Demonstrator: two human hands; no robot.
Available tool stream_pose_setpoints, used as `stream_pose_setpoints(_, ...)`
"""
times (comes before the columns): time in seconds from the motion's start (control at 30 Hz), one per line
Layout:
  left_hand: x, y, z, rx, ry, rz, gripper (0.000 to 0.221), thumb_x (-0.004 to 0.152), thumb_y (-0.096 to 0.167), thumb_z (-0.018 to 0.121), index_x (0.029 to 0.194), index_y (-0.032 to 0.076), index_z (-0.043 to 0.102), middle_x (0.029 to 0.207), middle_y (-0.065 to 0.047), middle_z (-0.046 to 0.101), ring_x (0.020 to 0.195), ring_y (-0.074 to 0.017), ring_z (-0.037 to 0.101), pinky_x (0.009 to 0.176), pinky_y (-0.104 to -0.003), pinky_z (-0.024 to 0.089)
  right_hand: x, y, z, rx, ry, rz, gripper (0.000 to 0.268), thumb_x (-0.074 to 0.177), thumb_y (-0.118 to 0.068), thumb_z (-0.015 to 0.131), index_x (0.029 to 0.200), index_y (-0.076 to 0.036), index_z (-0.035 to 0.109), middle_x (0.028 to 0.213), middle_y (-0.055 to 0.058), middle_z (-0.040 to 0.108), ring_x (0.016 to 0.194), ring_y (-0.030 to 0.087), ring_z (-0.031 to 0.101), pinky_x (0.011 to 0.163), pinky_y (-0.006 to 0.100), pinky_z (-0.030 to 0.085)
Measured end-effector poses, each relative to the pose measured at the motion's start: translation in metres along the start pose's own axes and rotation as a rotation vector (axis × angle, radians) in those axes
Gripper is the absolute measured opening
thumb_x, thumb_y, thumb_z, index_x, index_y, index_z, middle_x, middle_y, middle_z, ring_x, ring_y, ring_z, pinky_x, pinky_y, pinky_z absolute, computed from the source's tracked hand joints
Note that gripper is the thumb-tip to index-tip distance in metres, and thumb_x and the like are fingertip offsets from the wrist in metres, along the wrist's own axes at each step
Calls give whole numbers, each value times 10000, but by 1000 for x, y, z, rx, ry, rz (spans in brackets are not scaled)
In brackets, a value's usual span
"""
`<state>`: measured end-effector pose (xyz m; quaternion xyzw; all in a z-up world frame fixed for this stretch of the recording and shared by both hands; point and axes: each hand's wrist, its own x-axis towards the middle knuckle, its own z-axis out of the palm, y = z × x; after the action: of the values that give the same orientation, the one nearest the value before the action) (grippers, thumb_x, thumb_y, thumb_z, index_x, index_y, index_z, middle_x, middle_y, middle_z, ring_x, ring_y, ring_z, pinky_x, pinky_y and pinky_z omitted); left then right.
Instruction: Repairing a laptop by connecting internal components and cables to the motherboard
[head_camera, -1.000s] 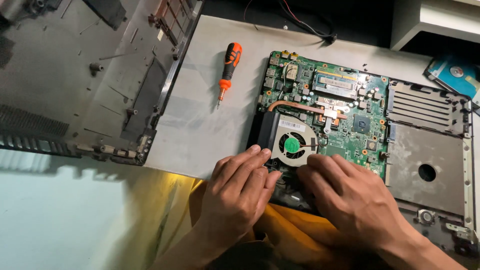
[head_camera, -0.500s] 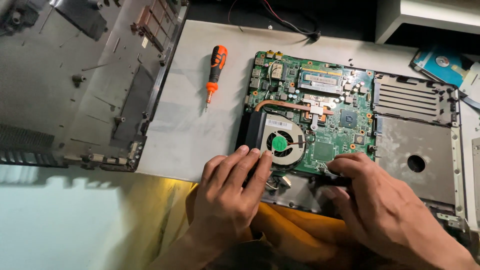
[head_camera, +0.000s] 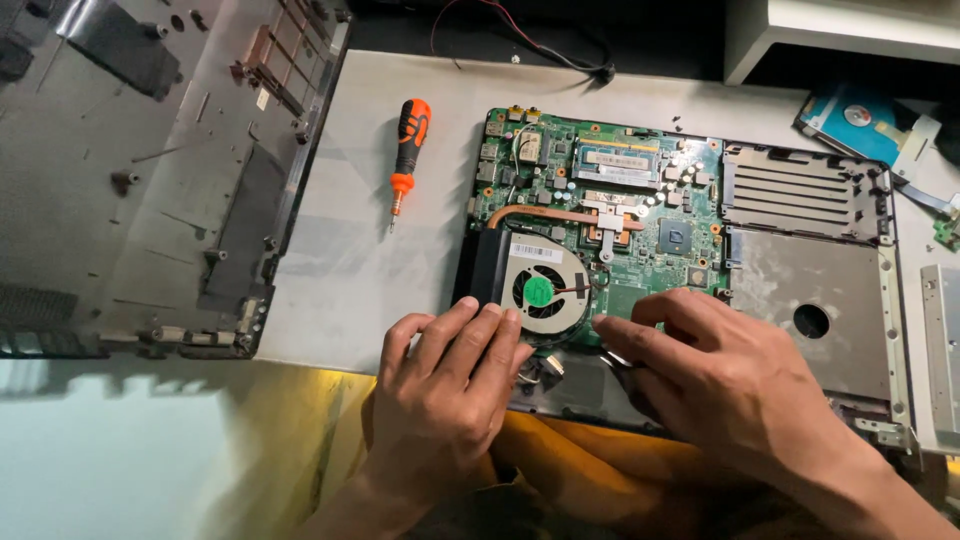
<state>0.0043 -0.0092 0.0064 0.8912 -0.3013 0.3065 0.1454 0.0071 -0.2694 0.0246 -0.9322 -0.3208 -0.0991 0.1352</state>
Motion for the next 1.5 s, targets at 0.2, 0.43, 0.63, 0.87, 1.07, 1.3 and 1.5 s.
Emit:
stream_pose_setpoints(0.2, 0, 0, 1, -11, -3, -6, 209, 1004, 222, 729, 1138, 65, 758, 1140, -76, 747, 1069, -262, 672, 881, -423, 482, 7, -3, 0, 40, -37, -18, 449, 901, -153, 678, 1345, -203, 638, 1018, 86, 638, 718, 245, 648, 502, 386, 533)
stream_pose_setpoints(0.43, 1, 2, 0, -12, -23, 1, 236, 978, 236, 773, 1132, 57, 758, 1111, -59, 742, 1069, -253, 669, 879, -416, 477, 10, -1, 1, 57, 24, -3, 368, 905, -142, 685, 1271, -140, 643, 1017, 90, 628, 743, 252, 623, 573, 376, 529)
stream_pose_setpoints(0.63, 1, 5, 4, -1, -2, -38, 223, 958, 238, 808, 1101, 71, 773, 1091, -47, 742, 1050, -247, 670, 878, -411, 478, 8, 4, 3, 31, 5, -20, 362, 935, -182, 665, 1297, -160, 651, 1041, 123, 634, 782, 283, 631, 577, 399, 541)
stream_pose_setpoints(0.87, -1, 3, 6, -4, -4, -38, 258, 931, 254, 838, 1111, 80, 778, 1096, -46, 734, 1060, -245, 669, 879, -407, 484, 5, -1, -9, -34, -56, 15, 373, 919, -243, 686, 1285, -179, 646, 994, 89, 651, 695, 252, 609, 475, 398, 531)
stream_pose_setpoints(1.07, 1, 5, 5, -13, -25, -45, 264, 915, 252, 851, 1113, 92, 780, 1102, -45, 723, 1049, -250, 673, 867, -396, 483, -23, 4, -10, 20, -3, 105, 363, 891, -230, 678, 1215, -79, 615, 1092, 93, 687, 844, 272, 663, 690, 399, 560)
stream_pose_setpoints(1.3, 3, 6, 0, -43, -101, -72, 259, 912, 189, 824, 1145, 95, 762, 1112, -33, 719, 1062, -269, 673, 894, -384, 466, -19, 17, -18, 281, -164, 281, 373, 996, -306, 506, 1282, -72, 453, 1112, 139, 656, 757, 264, 712, 619, 442, 613)
stream_pose_setpoints(1.5, 0, 0, 2, -101, -116, -76, 296, 916, 135, 818, 1203, 102, 753, 1126, -40, 711, 1079, -285, 667, 918, -390, 506, -17, 32, -7, 75, -176, -69, 615, 887, -105, 616, 1486, -153, 485, 1211, 187, 614, 890, 279, 657, 766, 423, 604)
